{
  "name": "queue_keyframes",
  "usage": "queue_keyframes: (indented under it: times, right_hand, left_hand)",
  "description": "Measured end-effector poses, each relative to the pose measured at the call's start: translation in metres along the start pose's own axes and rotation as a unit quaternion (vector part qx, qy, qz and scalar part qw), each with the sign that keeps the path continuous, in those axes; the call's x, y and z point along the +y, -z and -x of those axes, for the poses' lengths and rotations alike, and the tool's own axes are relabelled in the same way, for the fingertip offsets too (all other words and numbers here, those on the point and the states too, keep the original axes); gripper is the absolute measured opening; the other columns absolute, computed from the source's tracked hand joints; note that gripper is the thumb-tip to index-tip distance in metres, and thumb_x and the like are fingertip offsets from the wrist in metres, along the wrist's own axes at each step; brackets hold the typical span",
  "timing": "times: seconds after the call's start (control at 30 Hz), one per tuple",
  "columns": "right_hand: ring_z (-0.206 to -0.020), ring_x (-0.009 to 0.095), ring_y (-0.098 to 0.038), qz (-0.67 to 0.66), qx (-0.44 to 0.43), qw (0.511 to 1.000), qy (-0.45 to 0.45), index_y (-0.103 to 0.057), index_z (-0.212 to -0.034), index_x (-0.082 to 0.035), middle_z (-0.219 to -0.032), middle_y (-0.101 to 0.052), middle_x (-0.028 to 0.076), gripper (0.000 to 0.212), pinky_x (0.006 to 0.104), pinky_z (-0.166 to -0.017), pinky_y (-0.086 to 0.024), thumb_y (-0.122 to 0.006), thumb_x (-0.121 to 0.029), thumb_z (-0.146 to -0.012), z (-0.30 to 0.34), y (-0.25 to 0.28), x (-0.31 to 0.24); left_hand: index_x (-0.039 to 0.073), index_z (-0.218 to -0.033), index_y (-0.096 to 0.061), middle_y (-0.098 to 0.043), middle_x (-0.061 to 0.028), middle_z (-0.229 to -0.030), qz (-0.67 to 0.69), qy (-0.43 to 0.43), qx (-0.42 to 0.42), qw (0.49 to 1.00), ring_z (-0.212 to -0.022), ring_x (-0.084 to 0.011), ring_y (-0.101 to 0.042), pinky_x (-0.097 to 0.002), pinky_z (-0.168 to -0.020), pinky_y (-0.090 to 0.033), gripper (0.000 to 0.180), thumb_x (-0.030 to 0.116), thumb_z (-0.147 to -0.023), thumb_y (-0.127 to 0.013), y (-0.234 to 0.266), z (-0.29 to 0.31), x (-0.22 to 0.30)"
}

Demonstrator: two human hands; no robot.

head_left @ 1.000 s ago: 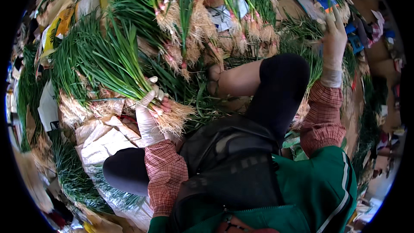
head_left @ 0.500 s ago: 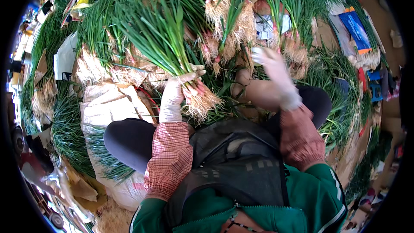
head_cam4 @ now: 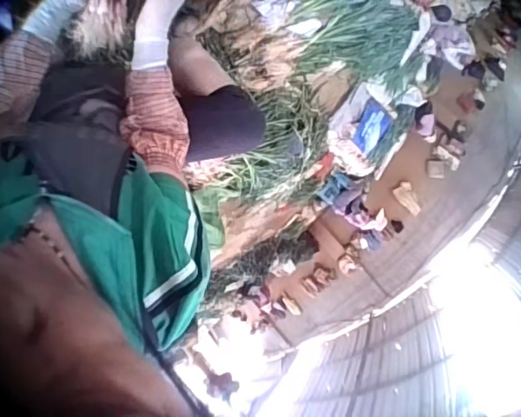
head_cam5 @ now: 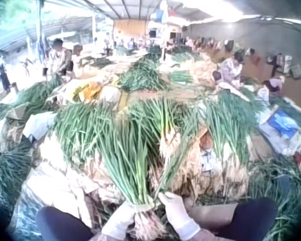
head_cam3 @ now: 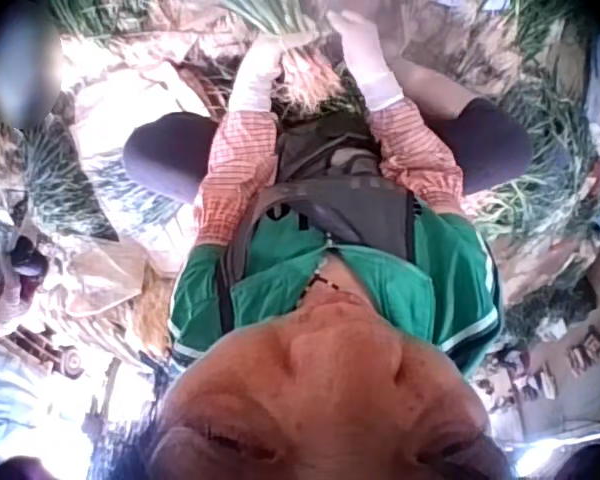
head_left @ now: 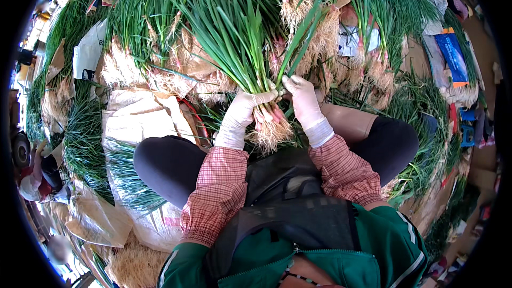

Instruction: The person sorts bunches of leeks by hand while sitting on the floor, removing dry or damaged leaves and arranging the stalks into a pile.

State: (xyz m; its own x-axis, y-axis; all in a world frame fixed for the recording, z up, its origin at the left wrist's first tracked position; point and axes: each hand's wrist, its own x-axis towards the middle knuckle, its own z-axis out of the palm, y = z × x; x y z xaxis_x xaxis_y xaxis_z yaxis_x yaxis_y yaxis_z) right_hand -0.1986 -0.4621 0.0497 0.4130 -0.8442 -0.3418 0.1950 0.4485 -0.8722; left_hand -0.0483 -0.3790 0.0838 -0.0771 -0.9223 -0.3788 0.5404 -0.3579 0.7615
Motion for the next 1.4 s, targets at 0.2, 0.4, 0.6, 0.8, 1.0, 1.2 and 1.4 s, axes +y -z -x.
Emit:
queue_keyframes:
  times: [0.2, 0.4, 0.6, 0.8, 1.0, 1.2, 1.4]
  right_hand:
    - [-0.062, 0.011, -0.045, -0.337, -0.072, 0.930, -0.128, -0.055, -0.083, -0.002, -0.071, -0.050, 0.000, 0.013, 0.0236, -0.060, -0.040, -0.052, -0.011, -0.093, -0.014, 0.003, 0.000]
    - [-0.060, 0.017, -0.062, 0.645, -0.103, 0.748, 0.116, -0.065, -0.091, 0.001, -0.071, -0.064, 0.012, 0.022, 0.0305, -0.059, -0.049, -0.054, -0.018, -0.090, -0.007, 0.029, 0.009]
    - [-0.080, 0.021, -0.057, 0.586, -0.105, 0.678, 0.430, -0.055, -0.120, -0.007, -0.083, -0.059, 0.008, 0.036, 0.0336, -0.074, -0.047, -0.060, -0.012, -0.084, -0.001, -0.067, -0.060]
    - [-0.076, 0.022, -0.058, 0.636, -0.187, 0.561, 0.495, -0.062, -0.089, -0.006, -0.080, -0.061, 0.006, 0.012, 0.0365, -0.072, -0.046, -0.057, -0.013, -0.082, -0.019, -0.079, -0.061]
    - [-0.073, 0.030, -0.066, 0.621, -0.169, 0.756, 0.115, -0.063, -0.110, 0.000, -0.085, -0.067, 0.019, 0.034, 0.0380, -0.072, -0.052, -0.055, -0.021, -0.084, -0.046, -0.032, -0.005]
    - [-0.084, 0.020, -0.064, 0.452, -0.049, 0.857, 0.242, -0.058, -0.116, -0.003, -0.093, -0.065, 0.017, 0.030, 0.0289, -0.077, -0.049, -0.056, -0.019, -0.091, 0.012, -0.020, -0.060]
    - [-0.071, 0.021, -0.062, 0.504, -0.172, 0.820, 0.212, -0.063, -0.093, 0.000, -0.077, -0.064, 0.015, 0.016, 0.0313, -0.064, -0.048, -0.059, -0.014, -0.087, 0.006, -0.051, -0.049]
  left_hand:
    - [-0.005, -0.104, -0.053, -0.064, -0.0221, -0.078, 0.134, -0.029, -0.035, 0.990, -0.060, -0.0284, -0.066, -0.0236, -0.039, -0.048, 0.032, 0.017, -0.082, -0.061, 0.004, 0.017, 0.007]
    - [0.003, -0.103, -0.050, -0.054, -0.0078, -0.086, 0.353, -0.196, -0.120, 0.907, -0.098, -0.0344, -0.058, -0.0491, -0.092, -0.046, 0.029, 0.015, -0.079, -0.062, 0.002, 0.027, 0.009]
    - [-0.011, -0.100, -0.054, -0.063, -0.0302, -0.076, 0.254, -0.150, -0.010, 0.955, -0.050, -0.0274, -0.064, -0.0260, -0.036, -0.049, 0.041, 0.025, -0.080, -0.060, 0.036, 0.028, -0.011]
    - [-0.012, -0.092, -0.060, -0.063, -0.0264, -0.071, 0.256, -0.092, 0.025, 0.962, -0.046, -0.0268, -0.061, -0.0276, -0.038, -0.050, 0.038, 0.024, -0.080, -0.061, 0.036, 0.031, -0.006]
    - [-0.004, -0.101, -0.056, -0.064, -0.0244, -0.083, 0.247, -0.111, -0.019, 0.962, -0.055, -0.0265, -0.064, -0.0283, -0.042, -0.052, 0.032, 0.020, -0.080, -0.061, 0.028, 0.039, 0.013]
    - [-0.003, -0.099, -0.055, -0.062, -0.0202, -0.070, 0.267, -0.116, -0.011, 0.957, -0.051, -0.0279, -0.063, -0.0303, -0.042, -0.054, 0.027, 0.016, -0.080, -0.060, 0.023, 0.027, 0.005]
    - [-0.006, -0.092, -0.059, -0.063, -0.0231, -0.068, 0.179, -0.056, -0.007, 0.982, -0.048, -0.0273, -0.062, -0.0290, -0.042, -0.052, 0.029, 0.021, -0.081, -0.060, 0.023, 0.030, 0.011]
